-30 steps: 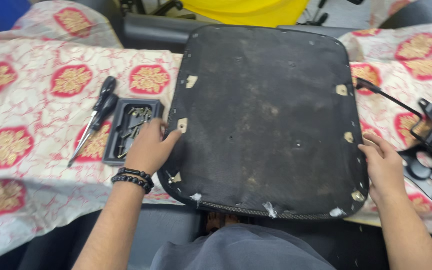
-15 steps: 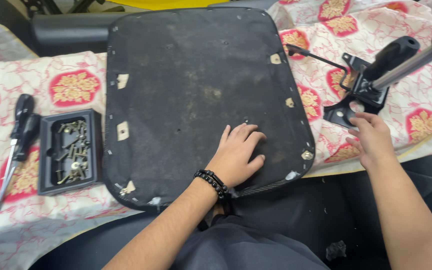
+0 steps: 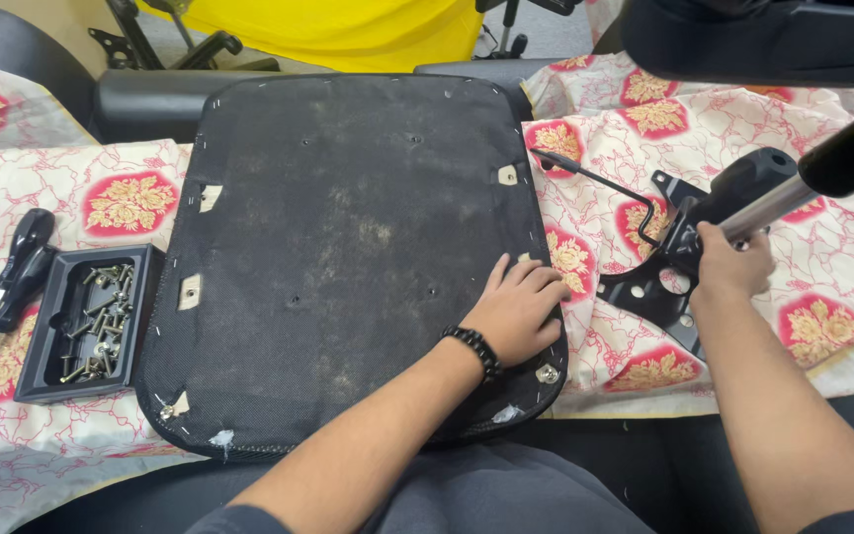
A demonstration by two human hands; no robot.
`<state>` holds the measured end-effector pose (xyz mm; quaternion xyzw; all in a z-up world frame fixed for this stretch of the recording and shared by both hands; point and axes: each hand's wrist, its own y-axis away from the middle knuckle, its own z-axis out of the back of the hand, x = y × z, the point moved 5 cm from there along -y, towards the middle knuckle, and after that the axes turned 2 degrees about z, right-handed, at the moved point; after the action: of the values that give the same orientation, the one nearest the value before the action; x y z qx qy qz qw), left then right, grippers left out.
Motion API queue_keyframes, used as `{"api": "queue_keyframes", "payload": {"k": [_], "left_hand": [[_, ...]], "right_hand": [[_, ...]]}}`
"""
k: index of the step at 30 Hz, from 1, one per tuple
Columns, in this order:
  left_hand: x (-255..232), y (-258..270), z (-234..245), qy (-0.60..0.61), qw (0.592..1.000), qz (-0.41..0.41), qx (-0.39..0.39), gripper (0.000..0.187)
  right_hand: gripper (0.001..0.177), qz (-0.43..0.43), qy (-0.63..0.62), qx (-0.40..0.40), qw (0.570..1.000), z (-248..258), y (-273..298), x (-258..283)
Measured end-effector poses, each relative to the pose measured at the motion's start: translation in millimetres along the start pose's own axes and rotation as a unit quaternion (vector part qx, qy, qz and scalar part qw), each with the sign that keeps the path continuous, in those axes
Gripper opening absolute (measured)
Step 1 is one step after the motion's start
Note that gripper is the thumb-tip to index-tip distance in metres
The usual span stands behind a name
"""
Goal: The person removes a gas lift cylinder from a chair seat, then uses a screwdriver to remove screws from the underside of the seat. They flip the seat over, place the gas lift back onto the seat, and align the mounting plate.
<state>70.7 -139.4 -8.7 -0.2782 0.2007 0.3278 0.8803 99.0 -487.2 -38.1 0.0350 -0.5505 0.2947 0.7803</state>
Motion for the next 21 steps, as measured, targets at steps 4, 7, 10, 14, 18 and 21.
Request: {"api": "queue_keyframes", "payload": {"k": [4,7,10,14,18,21], "left_hand": [[9,-30,-20,-0.039,0.999,-0.015,0.006,0.045],[11,-34,-19,-0.094,0.995,-0.042,-0.01,0.042],[5,-29,-19,-0.145,0.989,-0.03,0.015,0.037],[2,-35,-15,-0.14,0.989,-0.025,0.028,0.037],[3,-33,-17,-0.153,0.988,-0.015,0.029,0.037],[4,-35,-18,-0.146,0.989,-0.02,0.026,0.035]], "right_hand": [[0.022,0.027,-0.225,0.028,0.974,-10,-14,10],[0.019,0.005,-0.313,0.03,0.949,-20,-19,18],[0.02,0.042,-0.318,0.027,0.947,-20,-20,22],[0.013,0.045,-0.303,0.004,0.952,-24,-26,18],[0.013,0.029,-0.31,0.008,0.95,-30,-34,12],[0.014,0.018,-0.305,-0.003,0.952,-37,-47,15]]}}
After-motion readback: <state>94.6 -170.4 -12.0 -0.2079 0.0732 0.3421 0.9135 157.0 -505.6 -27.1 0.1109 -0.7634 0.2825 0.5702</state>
